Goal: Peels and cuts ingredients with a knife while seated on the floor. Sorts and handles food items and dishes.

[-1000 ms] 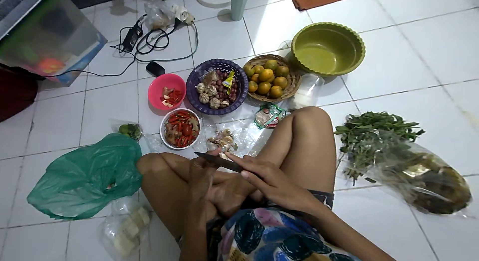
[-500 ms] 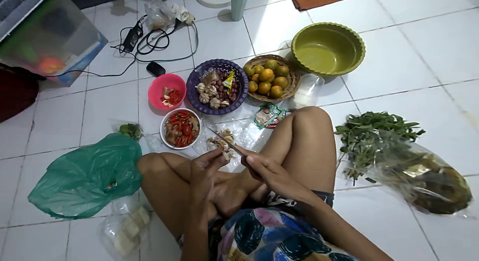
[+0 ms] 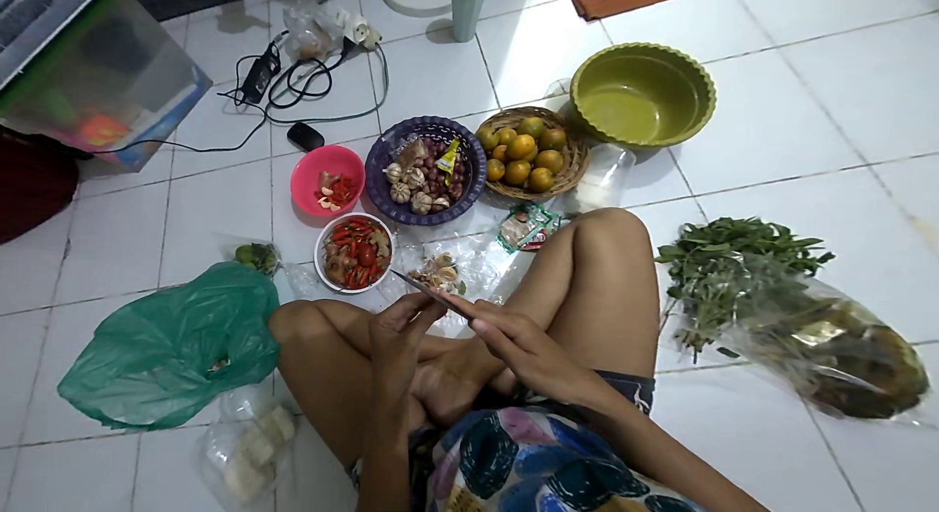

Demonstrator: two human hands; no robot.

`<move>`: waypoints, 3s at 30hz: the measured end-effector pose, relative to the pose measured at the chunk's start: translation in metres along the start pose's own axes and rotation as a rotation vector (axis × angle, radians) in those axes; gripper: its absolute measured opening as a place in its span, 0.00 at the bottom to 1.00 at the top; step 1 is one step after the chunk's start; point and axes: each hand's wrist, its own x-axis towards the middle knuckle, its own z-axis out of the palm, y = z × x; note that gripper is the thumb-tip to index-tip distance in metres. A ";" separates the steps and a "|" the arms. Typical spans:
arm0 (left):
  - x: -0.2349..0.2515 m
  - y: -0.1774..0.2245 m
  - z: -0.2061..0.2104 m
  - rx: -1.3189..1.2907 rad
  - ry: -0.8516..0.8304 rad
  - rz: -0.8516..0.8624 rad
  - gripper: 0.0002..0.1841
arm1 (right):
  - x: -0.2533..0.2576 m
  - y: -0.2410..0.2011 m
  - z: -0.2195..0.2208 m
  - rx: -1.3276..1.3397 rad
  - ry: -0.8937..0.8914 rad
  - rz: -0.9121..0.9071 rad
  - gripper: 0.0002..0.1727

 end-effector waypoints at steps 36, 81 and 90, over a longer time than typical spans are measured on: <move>-0.003 0.023 0.020 -0.307 0.230 -0.273 0.15 | 0.006 0.002 0.014 0.027 0.097 -0.114 0.31; -0.005 0.015 0.004 -0.250 0.060 -0.204 0.16 | 0.003 0.002 -0.010 -0.018 -0.033 -0.092 0.30; -0.005 0.004 -0.005 -0.333 -0.016 -0.144 0.16 | -0.001 -0.005 -0.008 -0.242 -0.030 -0.193 0.30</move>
